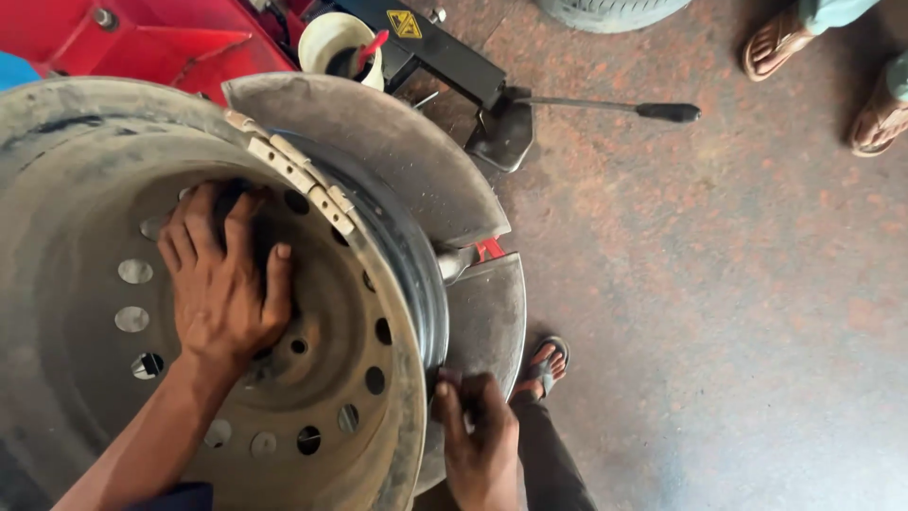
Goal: Removing a tire from a wheel rim using a tire changer machine and a tire lever.
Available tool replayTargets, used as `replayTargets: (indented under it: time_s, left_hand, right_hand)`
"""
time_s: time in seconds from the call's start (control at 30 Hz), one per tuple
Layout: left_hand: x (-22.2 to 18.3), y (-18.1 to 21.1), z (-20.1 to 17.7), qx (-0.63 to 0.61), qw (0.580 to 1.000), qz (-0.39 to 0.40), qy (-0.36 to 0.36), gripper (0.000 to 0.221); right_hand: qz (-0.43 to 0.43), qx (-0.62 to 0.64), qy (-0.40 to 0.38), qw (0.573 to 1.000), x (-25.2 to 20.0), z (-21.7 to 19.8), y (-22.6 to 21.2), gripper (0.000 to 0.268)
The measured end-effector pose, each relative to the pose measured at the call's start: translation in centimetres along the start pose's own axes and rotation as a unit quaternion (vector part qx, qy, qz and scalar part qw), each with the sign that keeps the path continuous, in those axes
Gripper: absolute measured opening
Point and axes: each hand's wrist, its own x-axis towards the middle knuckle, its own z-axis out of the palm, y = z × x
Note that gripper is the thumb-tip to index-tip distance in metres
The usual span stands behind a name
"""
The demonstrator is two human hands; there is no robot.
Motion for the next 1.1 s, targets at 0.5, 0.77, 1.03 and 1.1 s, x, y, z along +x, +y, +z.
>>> replayTargets:
  time_s: [0.5, 0.77, 1.03, 1.1]
  left_hand:
    - [0.3, 0.0, -0.4, -0.015, 1.000, -0.007, -0.001, 0.052]
    - [0.5, -0.8, -0.4, -0.016, 0.998, 0.040, -0.035, 0.056]
    - [1.2, -1.2, 0.9, -0.019, 0.998, 0.054, -0.014, 0.061]
    - [0.2, -1.9, 2.1, 0.049, 0.995, -0.087, 0.018, 0.062]
  right_hand:
    - [-0.223, -0.199, -0.021, 0.954, 11.8, 3.1, -7.0, 0.031]
    - [-0.217, -0.126, -0.064, 0.966, 10.8, 1.8, -7.0, 0.024]
    - [-0.288, -0.130, -0.054, 0.947, 8.3, 0.4, -1.8, 0.016]
    - [-0.363, -0.113, -0.019, 0.925, 10.3, 1.5, 0.0, 0.023]
